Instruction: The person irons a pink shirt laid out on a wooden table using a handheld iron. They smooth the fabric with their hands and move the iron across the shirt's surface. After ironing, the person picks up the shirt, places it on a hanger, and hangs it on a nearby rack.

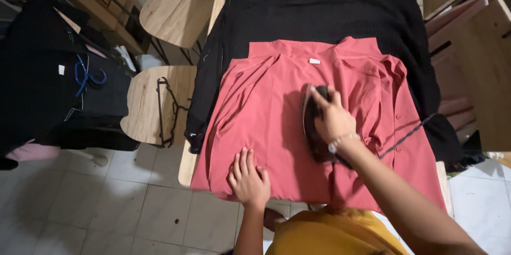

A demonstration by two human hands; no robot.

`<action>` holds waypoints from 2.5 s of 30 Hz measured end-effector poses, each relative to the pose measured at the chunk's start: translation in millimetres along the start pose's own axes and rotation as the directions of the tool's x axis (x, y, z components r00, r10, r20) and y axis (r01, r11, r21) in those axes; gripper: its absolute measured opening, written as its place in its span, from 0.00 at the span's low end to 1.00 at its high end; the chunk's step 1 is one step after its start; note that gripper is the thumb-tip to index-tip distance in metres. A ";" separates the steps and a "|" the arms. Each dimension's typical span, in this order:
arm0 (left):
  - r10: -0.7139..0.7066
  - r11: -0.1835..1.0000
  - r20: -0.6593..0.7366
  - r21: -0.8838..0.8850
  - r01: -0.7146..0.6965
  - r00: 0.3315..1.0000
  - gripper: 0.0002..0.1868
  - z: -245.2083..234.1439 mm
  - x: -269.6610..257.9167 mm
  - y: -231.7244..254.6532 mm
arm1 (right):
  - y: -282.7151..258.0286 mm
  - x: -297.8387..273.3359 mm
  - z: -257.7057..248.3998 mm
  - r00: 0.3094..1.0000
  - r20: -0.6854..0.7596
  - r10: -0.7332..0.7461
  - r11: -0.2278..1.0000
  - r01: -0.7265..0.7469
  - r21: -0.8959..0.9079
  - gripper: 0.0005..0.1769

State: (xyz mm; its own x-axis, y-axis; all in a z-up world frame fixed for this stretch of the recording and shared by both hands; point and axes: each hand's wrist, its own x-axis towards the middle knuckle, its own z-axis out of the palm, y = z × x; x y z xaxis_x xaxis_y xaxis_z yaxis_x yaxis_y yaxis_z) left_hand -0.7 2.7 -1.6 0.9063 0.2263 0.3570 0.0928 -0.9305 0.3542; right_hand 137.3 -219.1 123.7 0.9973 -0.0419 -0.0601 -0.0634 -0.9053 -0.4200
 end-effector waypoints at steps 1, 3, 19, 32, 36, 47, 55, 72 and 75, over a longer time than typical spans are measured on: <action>0.002 1.000 0.003 0.002 -0.002 1.000 0.28 0.4 0.1 -0.2 | 1.5 -9.5 -1.9 0.999 -0.008 -0.052 0.999 0.052 -0.001 0.45; 0.004 1.000 0.008 0.000 -0.004 1.000 0.28 0.9 -0.6 -0.7 | 4.1 -25.3 -4.0 0.997 0.025 -0.073 0.997 0.073 -0.023 0.46; 0.002 1.000 -0.059 0.000 -0.003 0.998 0.27 0.5 1.1 2.8 | -6.3 93.8 23.1 0.980 -0.055 -0.190 0.981 0.188 -0.048 0.39; 0.010 1.000 -0.036 0.004 -0.010 0.999 0.27 0.5 -0.3 1.5 | 27.4 88.8 59.3 0.992 0.005 -0.125 0.988 0.125 -0.093 0.45; 0.009 1.000 -0.013 0.004 -0.009 1.000 0.27 1.8 -1.4 0.4 | 28.1 23.1 37.9 0.988 0.076 -0.133 0.985 0.141 -0.103 0.45; 0.033 0.999 -0.038 0.002 -0.033 0.999 0.26 7.3 -3.8 -5.2 | 18.7 -41.1 -4.3 0.890 0.329 -0.316 0.930 0.360 -0.080 0.48; 0.018 1.000 -0.033 -0.021 -0.019 0.999 0.27 3.6 -2.7 -3.6 | -19.2 31.4 18.0 0.790 0.305 -0.532 0.827 0.561 -0.011 0.47; -0.020 0.999 -0.025 -0.051 0.019 0.999 0.27 5.0 -4.9 -1.3 | -136.1 140.5 83.6 0.785 0.306 -0.538 0.815 0.577 -0.047 0.45; -0.017 0.999 -0.038 -0.051 0.015 0.999 0.26 5.1 -3.7 0.1 | -124.3 133.9 83.7 0.790 0.311 -0.529 0.828 0.560 -0.014 0.48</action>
State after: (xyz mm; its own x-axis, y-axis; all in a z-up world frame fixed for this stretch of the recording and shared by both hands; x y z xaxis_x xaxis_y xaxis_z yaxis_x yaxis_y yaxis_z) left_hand -2.0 0.3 -7.3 0.8884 0.2524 0.3834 0.0848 -0.9111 0.4034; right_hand 275.6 -76.8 92.1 0.8097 0.5770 -0.1069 0.5066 -0.7792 -0.3691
